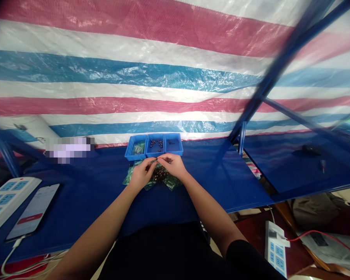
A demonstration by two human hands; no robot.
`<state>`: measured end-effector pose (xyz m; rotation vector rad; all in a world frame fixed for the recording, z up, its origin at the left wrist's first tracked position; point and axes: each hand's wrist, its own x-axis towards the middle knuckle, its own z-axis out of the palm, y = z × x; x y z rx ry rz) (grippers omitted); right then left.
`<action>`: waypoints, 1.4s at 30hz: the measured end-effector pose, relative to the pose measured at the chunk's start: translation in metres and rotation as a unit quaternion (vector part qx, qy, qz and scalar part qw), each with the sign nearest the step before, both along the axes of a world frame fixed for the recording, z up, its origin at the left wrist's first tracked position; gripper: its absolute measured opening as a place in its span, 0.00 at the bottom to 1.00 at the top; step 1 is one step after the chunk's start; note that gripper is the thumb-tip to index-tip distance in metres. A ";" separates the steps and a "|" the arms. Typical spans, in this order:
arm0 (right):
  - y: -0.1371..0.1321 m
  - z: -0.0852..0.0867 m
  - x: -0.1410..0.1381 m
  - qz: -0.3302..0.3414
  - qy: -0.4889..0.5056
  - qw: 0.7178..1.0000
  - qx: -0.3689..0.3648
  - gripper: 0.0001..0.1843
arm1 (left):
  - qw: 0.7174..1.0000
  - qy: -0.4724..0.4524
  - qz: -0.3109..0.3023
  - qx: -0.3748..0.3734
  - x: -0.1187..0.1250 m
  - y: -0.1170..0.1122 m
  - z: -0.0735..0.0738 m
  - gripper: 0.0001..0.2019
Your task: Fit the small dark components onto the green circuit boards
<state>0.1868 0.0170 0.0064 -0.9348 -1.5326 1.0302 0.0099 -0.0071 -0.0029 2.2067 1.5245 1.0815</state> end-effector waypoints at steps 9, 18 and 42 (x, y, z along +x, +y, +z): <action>-0.001 0.000 -0.001 0.006 -0.017 1.000 0.012 0.16 | 1.000 0.012 -0.022 -0.007 -0.002 -0.001 0.004 0.13; -0.001 0.000 0.000 0.008 -0.027 0.999 0.023 0.16 | 1.000 -0.007 -0.007 -0.012 -0.001 -0.002 0.002 0.14; -0.002 0.000 0.000 0.020 -0.030 0.999 0.024 0.15 | 1.000 0.003 -0.018 -0.010 -0.002 0.000 0.001 0.13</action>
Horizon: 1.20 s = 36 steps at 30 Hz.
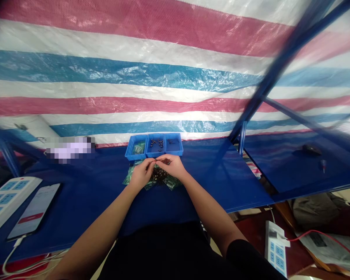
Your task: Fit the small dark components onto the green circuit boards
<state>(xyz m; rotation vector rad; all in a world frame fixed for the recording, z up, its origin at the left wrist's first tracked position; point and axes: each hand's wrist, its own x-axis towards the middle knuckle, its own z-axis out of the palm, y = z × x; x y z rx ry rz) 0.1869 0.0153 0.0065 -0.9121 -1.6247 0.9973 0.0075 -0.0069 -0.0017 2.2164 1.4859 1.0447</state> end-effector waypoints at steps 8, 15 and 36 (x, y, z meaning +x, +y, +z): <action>0.001 0.000 -0.001 -0.014 0.013 1.000 -0.005 0.14 | 1.000 -0.009 0.009 -0.001 0.001 -0.002 0.000 0.14; 0.001 -0.001 0.000 -0.009 0.003 1.000 0.000 0.15 | 1.000 0.000 -0.002 0.021 0.001 0.000 0.001 0.12; 0.002 -0.003 -0.001 0.003 0.018 1.000 0.000 0.15 | 0.999 0.001 -0.013 0.031 0.000 0.000 0.001 0.12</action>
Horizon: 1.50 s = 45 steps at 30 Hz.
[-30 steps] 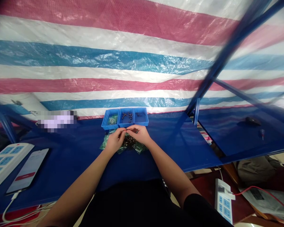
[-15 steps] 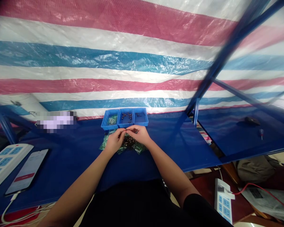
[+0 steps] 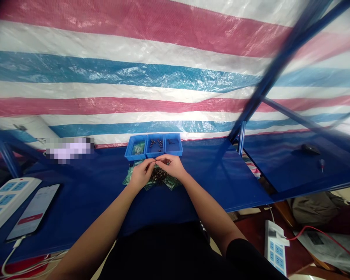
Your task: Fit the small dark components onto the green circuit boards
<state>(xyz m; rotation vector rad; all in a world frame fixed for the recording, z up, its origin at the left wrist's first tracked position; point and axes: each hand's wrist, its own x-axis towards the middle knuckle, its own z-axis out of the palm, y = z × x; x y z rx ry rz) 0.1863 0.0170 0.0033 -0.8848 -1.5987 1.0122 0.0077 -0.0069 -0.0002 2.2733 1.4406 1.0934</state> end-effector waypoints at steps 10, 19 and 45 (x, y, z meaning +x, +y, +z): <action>0.001 -0.001 0.000 -0.012 0.016 1.000 -0.016 0.15 | 1.000 -0.010 0.029 0.005 0.002 0.000 -0.001 0.12; -0.001 0.004 0.000 -0.004 -0.006 1.000 -0.004 0.16 | 1.000 0.003 0.000 -0.002 0.000 -0.002 0.004 0.13; -0.003 0.006 0.001 0.008 -0.021 1.000 0.007 0.15 | 0.999 -0.008 0.012 -0.038 0.000 0.001 -0.003 0.13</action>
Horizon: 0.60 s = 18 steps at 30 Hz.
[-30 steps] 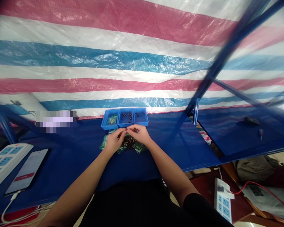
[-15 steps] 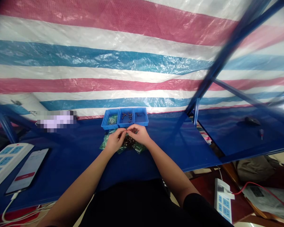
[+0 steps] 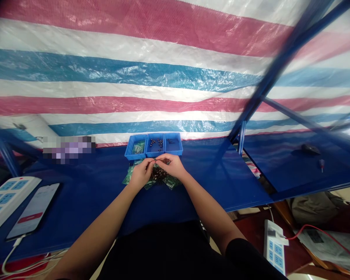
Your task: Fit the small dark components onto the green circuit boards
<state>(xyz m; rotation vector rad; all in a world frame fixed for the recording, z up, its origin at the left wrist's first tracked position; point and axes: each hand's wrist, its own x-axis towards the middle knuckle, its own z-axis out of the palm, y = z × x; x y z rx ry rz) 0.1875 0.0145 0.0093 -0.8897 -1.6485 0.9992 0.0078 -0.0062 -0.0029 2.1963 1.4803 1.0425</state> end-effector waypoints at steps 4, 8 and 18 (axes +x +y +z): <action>0.001 -0.002 -0.001 -0.014 0.005 1.000 -0.007 0.14 | 1.000 0.001 0.002 0.005 0.000 -0.001 0.001 0.13; 0.003 -0.005 -0.001 -0.027 0.015 0.999 -0.014 0.15 | 1.000 -0.011 0.006 0.015 0.002 -0.002 0.002 0.16; -0.001 -0.001 0.001 0.012 -0.012 1.000 -0.007 0.15 | 1.000 0.010 0.004 0.004 -0.001 0.000 0.000 0.14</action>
